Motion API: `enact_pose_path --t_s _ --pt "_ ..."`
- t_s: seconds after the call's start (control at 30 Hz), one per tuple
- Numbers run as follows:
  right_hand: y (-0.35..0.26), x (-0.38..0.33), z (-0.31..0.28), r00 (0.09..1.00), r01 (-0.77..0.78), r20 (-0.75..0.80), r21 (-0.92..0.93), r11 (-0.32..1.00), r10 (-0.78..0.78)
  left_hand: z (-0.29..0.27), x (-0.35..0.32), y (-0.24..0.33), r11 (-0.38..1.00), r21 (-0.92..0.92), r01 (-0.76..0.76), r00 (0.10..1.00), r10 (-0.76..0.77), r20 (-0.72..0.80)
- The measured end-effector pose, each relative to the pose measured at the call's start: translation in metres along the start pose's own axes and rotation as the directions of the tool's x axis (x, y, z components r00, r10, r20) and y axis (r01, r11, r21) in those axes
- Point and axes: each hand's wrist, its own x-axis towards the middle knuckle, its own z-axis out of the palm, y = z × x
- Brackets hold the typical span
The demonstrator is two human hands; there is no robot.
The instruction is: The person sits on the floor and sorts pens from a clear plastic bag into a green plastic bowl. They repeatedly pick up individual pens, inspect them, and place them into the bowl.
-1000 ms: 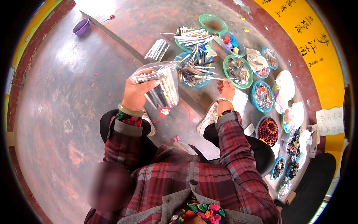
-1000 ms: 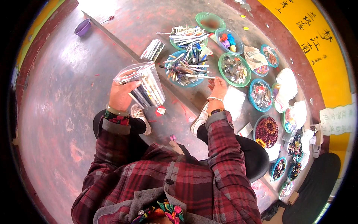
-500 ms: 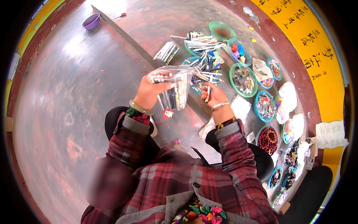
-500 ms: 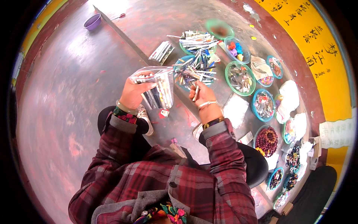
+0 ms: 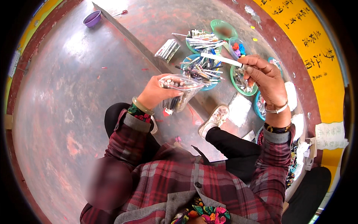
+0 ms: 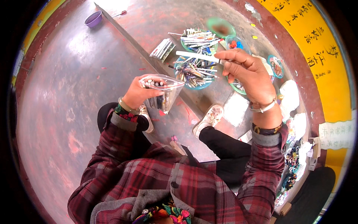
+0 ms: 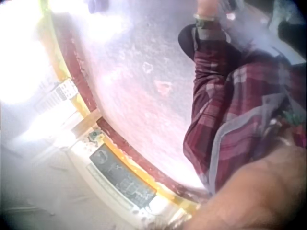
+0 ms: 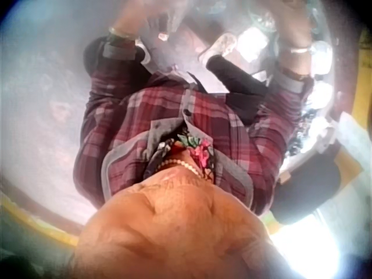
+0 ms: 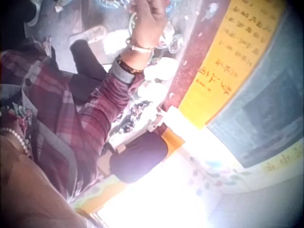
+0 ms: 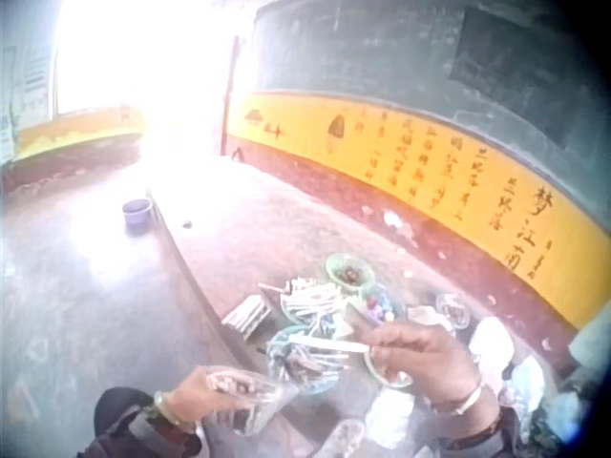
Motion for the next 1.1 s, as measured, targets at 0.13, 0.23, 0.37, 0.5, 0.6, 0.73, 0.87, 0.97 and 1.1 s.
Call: enact_pose_path --t_s 0.13,0.23,0.37,0.5,0.6,0.73,0.87,0.97,1.1 --pt "-0.014 -0.01 0.012 0.995 -0.04 0.086 -0.005 0.999 0.04 0.005 0.002 -0.005 1.0 -0.002 0.029 0.995 -0.029 0.093" --pt "-0.004 -0.006 0.014 0.996 -0.01 0.093 -0.021 1.0 0.012 0.007 0.004 -0.007 0.998 0.066 0.024 0.99 -0.033 0.135" --pt "0.004 -0.002 0.015 0.996 0.005 0.089 -0.034 0.999 -0.002 0.009 0.005 -0.009 0.997 0.071 0.034 0.984 -0.045 0.17" --pt "0.004 0.0 0.016 0.996 0.014 0.089 -0.117 0.993 -0.004 0.01 0.004 -0.007 0.993 0.104 0.065 0.982 -0.082 0.172" --pt "0.01 0.002 0.01 0.992 0.067 0.114 -0.131 0.989 -0.052 0.011 0.003 -0.002 0.99 0.118 0.077 0.98 -0.098 0.175" --pt "0.008 0.001 0.004 0.989 -0.005 0.147 -0.182 0.983 0.032 0.011 0.003 -0.005 0.989 0.135 0.068 0.979 -0.092 0.18" --pt "0.007 0.001 0.004 0.975 -0.029 0.212 -0.177 0.984 0.067 0.012 0.003 -0.007 0.98 0.191 0.056 0.976 -0.094 0.196" --pt "0.008 0.002 0.008 0.98 -0.011 0.196 -0.143 0.99 0.039 0.014 0.005 -0.006 0.97 0.24 0.049 0.971 -0.103 0.215" --pt "0.01 0.005 0.009 0.979 -0.023 0.2 -0.113 0.993 0.045 0.013 0.006 -0.01 0.969 0.23 0.089 0.969 -0.138 0.206"
